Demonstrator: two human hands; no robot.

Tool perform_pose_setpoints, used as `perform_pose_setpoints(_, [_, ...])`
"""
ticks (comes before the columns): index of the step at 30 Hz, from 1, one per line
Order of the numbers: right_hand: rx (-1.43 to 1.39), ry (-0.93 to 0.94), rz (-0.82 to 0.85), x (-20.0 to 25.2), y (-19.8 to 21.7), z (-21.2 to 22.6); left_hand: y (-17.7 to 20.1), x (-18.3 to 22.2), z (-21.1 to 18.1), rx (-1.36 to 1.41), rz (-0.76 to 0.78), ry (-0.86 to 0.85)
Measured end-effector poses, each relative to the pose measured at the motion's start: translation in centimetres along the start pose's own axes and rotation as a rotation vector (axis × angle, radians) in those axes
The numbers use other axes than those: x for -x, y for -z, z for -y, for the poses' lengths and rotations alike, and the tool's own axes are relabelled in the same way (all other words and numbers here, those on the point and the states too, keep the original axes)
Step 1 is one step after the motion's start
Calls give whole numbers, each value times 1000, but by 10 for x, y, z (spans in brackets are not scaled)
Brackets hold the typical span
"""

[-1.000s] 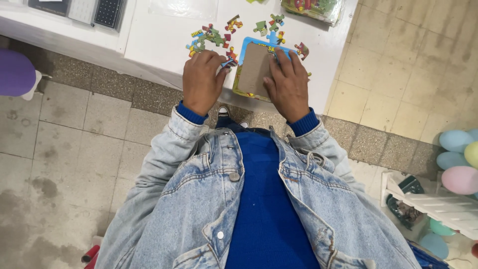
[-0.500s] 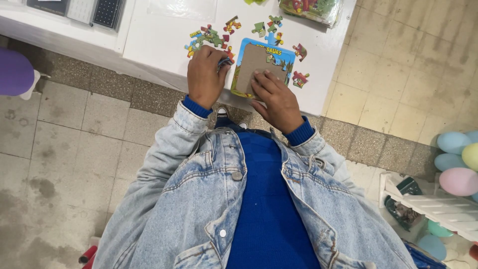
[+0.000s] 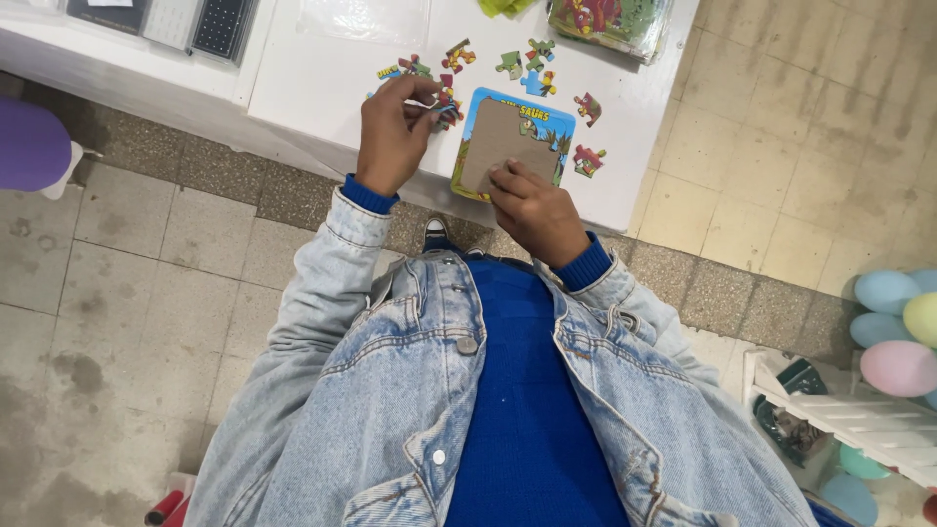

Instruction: Assemble a small dinosaur jigsaw puzzle on a retail counter.

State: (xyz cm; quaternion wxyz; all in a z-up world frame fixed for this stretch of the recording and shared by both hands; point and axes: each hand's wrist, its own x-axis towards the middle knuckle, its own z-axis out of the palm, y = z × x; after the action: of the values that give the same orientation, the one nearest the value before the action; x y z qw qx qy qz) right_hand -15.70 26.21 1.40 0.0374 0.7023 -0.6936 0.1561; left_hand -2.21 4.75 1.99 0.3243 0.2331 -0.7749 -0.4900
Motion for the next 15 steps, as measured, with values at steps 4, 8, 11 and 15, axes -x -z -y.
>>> perform_pose_setpoints(4, [-39, -13, 6, -8, 14, 2, 6, -7, 21, -59, -10, -30])
perform_pose_setpoints(8, [-178, -3, 13, -12, 26, 2, 25, -20, 58, -479, -132, -50])
perform_pose_setpoints(11, [-213, 1, -19, -14, 29, 3, 24, -27, 74, -628, -140, 2])
perform_pose_setpoints(15, [-233, 6, -48, -16, 32, 2, 17, -32, 76, -653, -131, 10])
